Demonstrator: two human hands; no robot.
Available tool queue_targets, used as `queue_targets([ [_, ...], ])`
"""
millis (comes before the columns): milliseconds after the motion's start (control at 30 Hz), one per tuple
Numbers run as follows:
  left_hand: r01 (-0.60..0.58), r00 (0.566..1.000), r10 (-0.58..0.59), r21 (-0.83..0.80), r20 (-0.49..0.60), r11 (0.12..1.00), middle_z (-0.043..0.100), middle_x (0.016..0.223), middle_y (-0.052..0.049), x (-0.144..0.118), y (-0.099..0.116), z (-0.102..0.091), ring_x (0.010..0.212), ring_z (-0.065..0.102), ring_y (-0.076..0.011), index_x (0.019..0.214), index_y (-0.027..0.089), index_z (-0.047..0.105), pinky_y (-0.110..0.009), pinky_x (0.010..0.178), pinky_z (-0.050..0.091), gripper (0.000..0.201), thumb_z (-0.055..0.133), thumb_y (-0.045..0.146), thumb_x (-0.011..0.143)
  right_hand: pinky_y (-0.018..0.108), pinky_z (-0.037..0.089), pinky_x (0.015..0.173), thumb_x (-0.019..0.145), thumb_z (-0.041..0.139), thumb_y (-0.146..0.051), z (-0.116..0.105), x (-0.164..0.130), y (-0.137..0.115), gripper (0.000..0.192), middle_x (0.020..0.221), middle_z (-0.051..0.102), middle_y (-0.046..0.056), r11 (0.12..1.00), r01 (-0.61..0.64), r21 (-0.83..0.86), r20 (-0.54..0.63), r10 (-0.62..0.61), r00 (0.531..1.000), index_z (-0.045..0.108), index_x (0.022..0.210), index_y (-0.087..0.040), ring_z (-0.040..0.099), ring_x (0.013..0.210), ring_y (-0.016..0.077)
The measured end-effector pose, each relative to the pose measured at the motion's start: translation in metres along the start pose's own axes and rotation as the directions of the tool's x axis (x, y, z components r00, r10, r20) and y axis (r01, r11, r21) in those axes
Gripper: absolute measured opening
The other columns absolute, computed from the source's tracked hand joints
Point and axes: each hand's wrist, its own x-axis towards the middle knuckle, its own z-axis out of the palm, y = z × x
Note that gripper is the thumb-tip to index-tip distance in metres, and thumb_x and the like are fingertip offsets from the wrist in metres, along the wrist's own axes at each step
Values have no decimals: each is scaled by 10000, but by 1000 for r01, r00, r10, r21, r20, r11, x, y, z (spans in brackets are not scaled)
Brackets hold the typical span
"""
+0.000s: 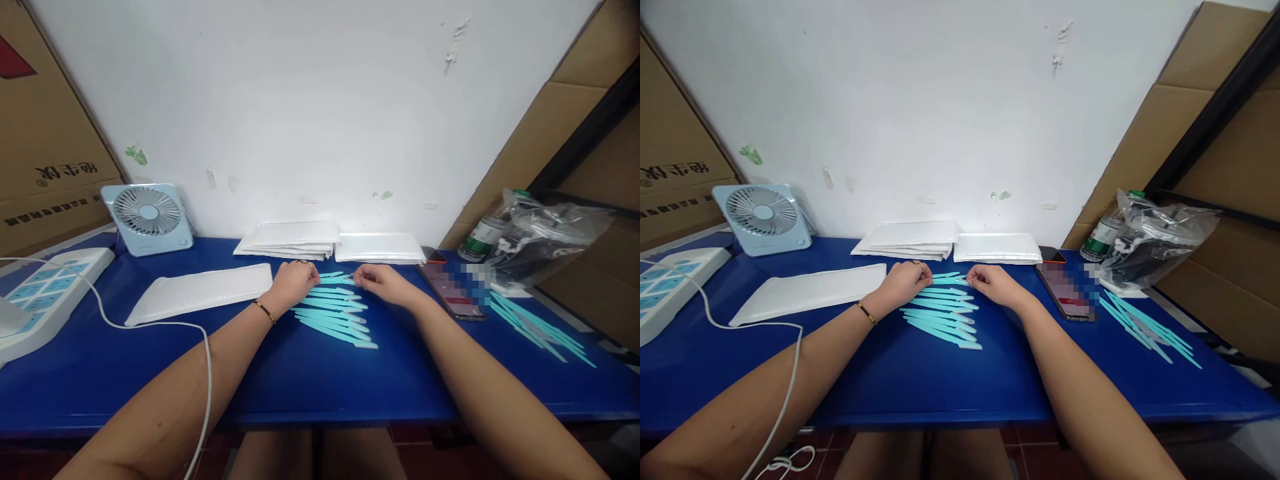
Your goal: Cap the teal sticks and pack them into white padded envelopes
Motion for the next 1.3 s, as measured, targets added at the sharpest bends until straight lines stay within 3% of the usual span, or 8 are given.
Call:
queue_targets([
  [167,-94,994,94,-14,55,996,681,784,24,-3,2,-2,781,607,-162,777,238,657,-276,729,372,185,515,350,819,241,395,577,830,489,-293,-2,1,-2,197,759,634,19,998,40,-42,22,-39,999,642,877,-179,523,625,131],
  [333,-80,994,88,106,-69,991,682,940,13,1,-8,3,916,584,-195,911,277,671,-306,788,355,182,528,332,813,312,432,768,801,529,-193,-9,9,20,210,957,635,78,939,16,-343,-175,-81,981,655,969,-184,564,839,196],
  [433,-98,991,111,159,-74,982,685,940,5,4,-13,6,921,580,-201,909,277,679,-317,785,345,179,546,330,802,327,413,828,789,547,-166,-5,15,27,195,973,626,90,886,53,-461,-140,-132,981,658,948,-189,541,935,223],
  [567,-124,988,140,216,-59,968,686,778,-4,5,-12,7,842,588,-198,771,245,680,-327,752,332,173,519,294,811,303,409,765,805,501,-142,0,18,25,138,843,627,78,863,35,-505,-108,-104,989,633,804,-180,544,836,201],
  [800,-84,995,93,189,-36,978,678,816,-23,3,-7,6,812,591,-199,756,219,653,-317,710,344,174,487,251,798,252,405,601,838,475,-286,-9,9,23,146,748,647,21,985,-98,-142,-248,61,967,587,848,-193,545,642,148],
  [933,-52,999,51,142,16,988,678,849,-21,3,-8,6,825,601,-197,810,213,623,-305,721,367,156,474,259,811,262,433,609,807,515,-369,-11,7,26,216,754,670,30,994,-102,40,-199,108,974,628,833,-186,567,648,152],
  [1067,-27,998,23,60,62,998,688,843,0,4,-10,5,827,612,-187,934,222,592,-282,719,390,169,491,252,803,276,459,655,793,533,-351,-5,9,28,208,750,677,34,989,-121,87,-150,133,980,644,824,-178,588,669,155],
  [1300,-15,994,11,41,107,999,693,894,-14,4,-10,5,854,614,-192,879,224,640,-273,733,414,178,479,243,805,278,462,682,790,531,-311,-1,11,26,180,735,671,32,985,-136,102,-130,148,980,640,826,-172,593,684,154],
])
